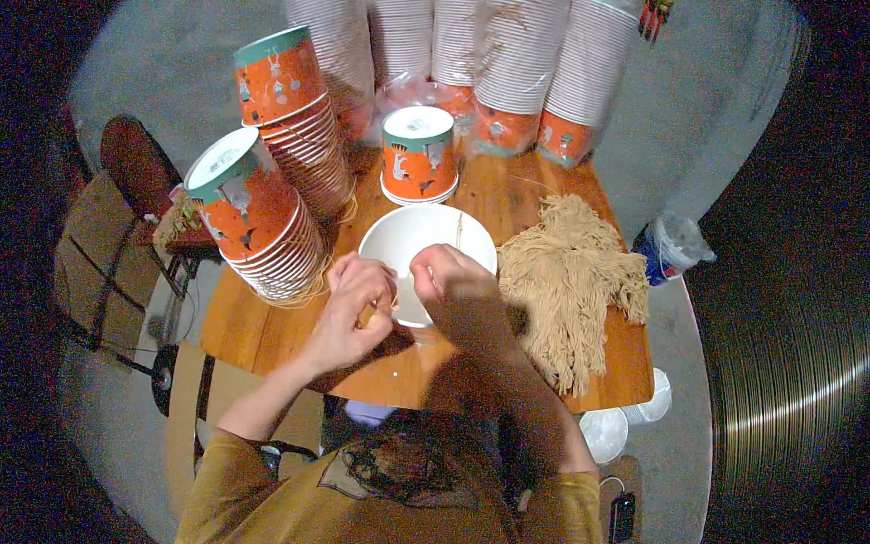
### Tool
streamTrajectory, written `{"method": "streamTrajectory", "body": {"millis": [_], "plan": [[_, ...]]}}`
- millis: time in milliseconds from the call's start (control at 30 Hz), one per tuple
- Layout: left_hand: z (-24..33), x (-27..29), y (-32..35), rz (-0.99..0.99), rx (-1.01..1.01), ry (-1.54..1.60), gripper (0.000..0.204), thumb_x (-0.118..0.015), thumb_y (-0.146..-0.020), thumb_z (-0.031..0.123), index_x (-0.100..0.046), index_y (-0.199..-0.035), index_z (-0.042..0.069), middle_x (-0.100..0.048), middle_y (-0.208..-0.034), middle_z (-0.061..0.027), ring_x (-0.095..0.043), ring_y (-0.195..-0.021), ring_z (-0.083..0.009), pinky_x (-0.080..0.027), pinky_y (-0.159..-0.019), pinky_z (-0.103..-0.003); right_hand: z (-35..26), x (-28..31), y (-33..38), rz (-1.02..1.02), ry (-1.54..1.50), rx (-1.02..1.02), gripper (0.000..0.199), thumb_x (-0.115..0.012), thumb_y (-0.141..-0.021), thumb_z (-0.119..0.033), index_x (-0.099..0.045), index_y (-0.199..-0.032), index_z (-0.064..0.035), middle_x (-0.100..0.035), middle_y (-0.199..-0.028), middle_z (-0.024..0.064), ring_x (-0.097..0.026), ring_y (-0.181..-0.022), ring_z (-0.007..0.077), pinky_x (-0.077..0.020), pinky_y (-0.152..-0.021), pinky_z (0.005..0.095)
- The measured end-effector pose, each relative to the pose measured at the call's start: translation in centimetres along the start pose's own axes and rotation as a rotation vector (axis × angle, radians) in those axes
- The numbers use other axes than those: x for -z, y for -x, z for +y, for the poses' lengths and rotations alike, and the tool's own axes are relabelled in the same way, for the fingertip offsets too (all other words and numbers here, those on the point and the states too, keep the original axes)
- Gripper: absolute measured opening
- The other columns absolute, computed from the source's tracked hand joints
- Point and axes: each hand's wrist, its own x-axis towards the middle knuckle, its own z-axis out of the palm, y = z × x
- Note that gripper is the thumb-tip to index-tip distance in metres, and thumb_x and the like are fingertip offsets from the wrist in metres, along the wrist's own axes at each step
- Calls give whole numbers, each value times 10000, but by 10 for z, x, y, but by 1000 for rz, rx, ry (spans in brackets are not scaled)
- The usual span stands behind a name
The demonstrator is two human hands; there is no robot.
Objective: Tying white strings to paper buckets to create handles.
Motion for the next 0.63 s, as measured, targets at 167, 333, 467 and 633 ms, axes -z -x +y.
{"method": "streamTrajectory", "body": {"millis": [167, 333, 467, 633], "plan": [[-7, 5, -3, -94, -275, -12, 118, -533, -699, 45, -510, -808, 83, -501, -865, -59, -510, -951, -243, -245, -1006, -472, 7, 2, 2, 59, 88, 95, 57, -602, -761, -94, -553, -754, -66, -556, -723, 97, -596, -715, 272, -487, -633, 364], [-18, 16, 8, -123, -349, 11, 142, -524, -704, 61, -536, -846, 70, -492, -893, -85, -502, -964, -250, -270, -998, -497, -2, 39, 11, 35, 251, 250, 119, -687, -732, -124, -611, -810, -77, -571, -699, 69, -574, -616, 236, -459, -563, 340], [-15, 34, 4, -2, -393, 134, 175, -530, -687, 23, -549, -856, 63, -489, -854, -100, -508, -910, -290, -364, -899, -455, 14, 47, 30, -161, 127, 230, 224, -739, -719, -187, -623, -881, -86, -574, -696, 73, -585, -636, 251, -472, -580, 344], [-4, 100, 3, 134, -306, 122, 174, -526, -752, 19, -565, -918, 55, -504, -889, -96, -479, -962, -271, -382, -858, -441, -20, 18, 17, -421, 11, 30, 243, -657, -827, -275, -622, -928, -57, -623, -812, 126, -628, -747, 276, -496, -664, 358]]}}
